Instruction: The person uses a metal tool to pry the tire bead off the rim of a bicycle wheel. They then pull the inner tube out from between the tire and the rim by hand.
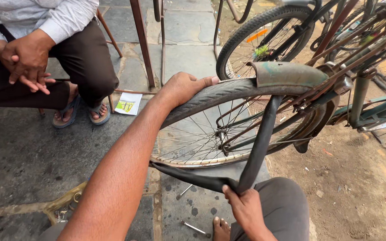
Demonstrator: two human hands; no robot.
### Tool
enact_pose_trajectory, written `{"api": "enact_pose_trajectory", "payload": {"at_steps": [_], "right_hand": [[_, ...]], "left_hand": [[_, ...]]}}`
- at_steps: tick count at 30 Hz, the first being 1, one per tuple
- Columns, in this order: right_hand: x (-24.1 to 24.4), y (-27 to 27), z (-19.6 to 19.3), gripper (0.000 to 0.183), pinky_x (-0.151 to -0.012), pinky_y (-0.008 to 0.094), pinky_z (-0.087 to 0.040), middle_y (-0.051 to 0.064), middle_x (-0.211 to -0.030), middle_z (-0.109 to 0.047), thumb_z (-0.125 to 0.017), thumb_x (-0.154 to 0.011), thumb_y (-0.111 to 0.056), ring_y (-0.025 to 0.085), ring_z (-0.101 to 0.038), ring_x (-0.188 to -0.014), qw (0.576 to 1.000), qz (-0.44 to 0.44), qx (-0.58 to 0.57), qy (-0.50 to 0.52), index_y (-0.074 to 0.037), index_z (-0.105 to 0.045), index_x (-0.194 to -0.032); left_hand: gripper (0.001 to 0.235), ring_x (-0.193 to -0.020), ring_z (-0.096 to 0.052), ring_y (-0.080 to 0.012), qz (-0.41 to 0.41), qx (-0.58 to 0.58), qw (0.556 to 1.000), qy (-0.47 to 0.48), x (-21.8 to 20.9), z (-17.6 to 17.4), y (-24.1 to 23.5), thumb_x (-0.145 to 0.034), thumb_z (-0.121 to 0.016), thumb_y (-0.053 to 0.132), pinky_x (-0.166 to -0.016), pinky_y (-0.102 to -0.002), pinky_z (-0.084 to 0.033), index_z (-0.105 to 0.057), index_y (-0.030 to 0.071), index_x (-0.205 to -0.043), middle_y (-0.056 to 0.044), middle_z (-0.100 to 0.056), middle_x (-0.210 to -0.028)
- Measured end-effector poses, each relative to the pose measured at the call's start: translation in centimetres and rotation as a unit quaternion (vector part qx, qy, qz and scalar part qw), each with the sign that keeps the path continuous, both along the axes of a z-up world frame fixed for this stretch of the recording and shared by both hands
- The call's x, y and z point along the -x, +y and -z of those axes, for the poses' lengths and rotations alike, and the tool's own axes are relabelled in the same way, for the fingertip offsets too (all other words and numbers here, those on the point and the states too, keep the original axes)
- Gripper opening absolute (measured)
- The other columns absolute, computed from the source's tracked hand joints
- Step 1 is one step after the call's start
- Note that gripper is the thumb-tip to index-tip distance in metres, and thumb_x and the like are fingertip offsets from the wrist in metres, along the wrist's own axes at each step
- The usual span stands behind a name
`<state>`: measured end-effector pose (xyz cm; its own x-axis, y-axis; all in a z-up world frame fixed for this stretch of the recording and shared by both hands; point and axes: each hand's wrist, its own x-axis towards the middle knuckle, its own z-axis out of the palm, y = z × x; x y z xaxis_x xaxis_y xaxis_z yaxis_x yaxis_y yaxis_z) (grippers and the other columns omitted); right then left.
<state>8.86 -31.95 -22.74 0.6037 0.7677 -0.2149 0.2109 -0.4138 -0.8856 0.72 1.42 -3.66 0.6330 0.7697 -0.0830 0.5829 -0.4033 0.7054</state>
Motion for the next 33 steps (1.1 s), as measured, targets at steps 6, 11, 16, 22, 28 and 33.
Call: {"api": "enact_pose_trajectory", "payload": {"at_steps": [6, 11, 16, 22, 28, 33], "right_hand": [[3.0, 5.4, -3.1, 0.054, -0.063, 0.03, -0.055, 0.004, -0.07, -0.072, -0.061, -0.097, -0.051, 0.013, -0.07, -0.065, 0.95, -0.264, 0.166, 0.025, -0.001, -0.076, -0.085], [-3.2, 7.2, -6.7, 0.067, -0.083, 0.031, -0.052, 0.013, -0.096, -0.075, -0.062, -0.091, -0.057, 0.018, -0.07, -0.092, 0.988, -0.018, -0.1, -0.118, 0.0, -0.067, -0.126], [-10.3, 10.2, -12.6, 0.044, -0.084, 0.036, -0.057, 0.011, -0.1, -0.071, -0.051, -0.102, -0.04, 0.02, -0.068, -0.091, 0.913, 0.065, -0.343, 0.209, -0.006, -0.061, -0.129], [-9.8, 12.5, -13.7, 0.03, -0.081, 0.036, -0.058, 0.013, -0.097, -0.072, -0.053, -0.1, -0.025, 0.021, -0.071, -0.085, 0.903, 0.087, -0.359, 0.22, -0.005, -0.059, -0.121], [-9.7, 9.1, -8.8, 0.041, -0.072, 0.035, -0.058, 0.015, -0.088, -0.07, -0.049, -0.11, -0.036, 0.019, -0.069, -0.077, 0.935, 0.278, -0.207, -0.076, 0.003, -0.061, -0.107], [-10.4, 9.1, -2.6, 0.04, -0.073, 0.032, -0.054, 0.008, -0.088, -0.071, -0.045, -0.106, -0.042, 0.014, -0.07, -0.079, 0.971, 0.136, -0.139, -0.139, -0.005, -0.058, -0.114]], "left_hand": [[0.078, -0.075, -0.075, -0.0261, -0.002, 0.023, 1.0, 0.005, 1.3, -1.3, -1.6, -0.079, -0.06, 0.078, -0.077, -0.041, -0.056, -0.081, 0.003, -0.087, -0.016, -0.077, -0.078], [0.073, -0.085, -0.075, -0.0282, 0.0, 0.014, 1.0, -0.002, 1.8, -1.1, -1.8, -0.087, -0.054, 0.074, -0.085, -0.041, -0.054, -0.082, 0.008, -0.099, -0.017, -0.078, -0.086], [0.07, -0.09, -0.074, -0.0286, -0.01, 0.005, 1.0, -0.005, 1.8, -1.0, -1.8, -0.09, -0.053, 0.071, -0.089, -0.04, -0.053, -0.081, 0.01, -0.106, -0.017, -0.078, -0.09], [0.073, -0.085, -0.075, -0.0274, -0.012, 0.024, 1.0, 0.01, 2.0, -0.4, -2.2, -0.093, -0.049, 0.071, -0.086, -0.04, -0.054, -0.081, 0.007, -0.107, -0.017, -0.079, -0.087], [0.073, -0.074, -0.07, -0.0222, 0.022, 0.074, 0.997, -0.024, 2.8, 0.2, -2.8, -0.091, -0.052, 0.07, -0.074, -0.037, -0.055, -0.081, 0.004, -0.1, -0.012, -0.076, -0.078], [0.069, -0.068, -0.071, -0.022, -0.012, 0.093, 0.995, 0.026, 2.2, -0.9, -3.5, -0.091, -0.052, 0.07, -0.07, -0.038, -0.056, -0.082, 0.008, -0.101, -0.012, -0.076, -0.074]]}}
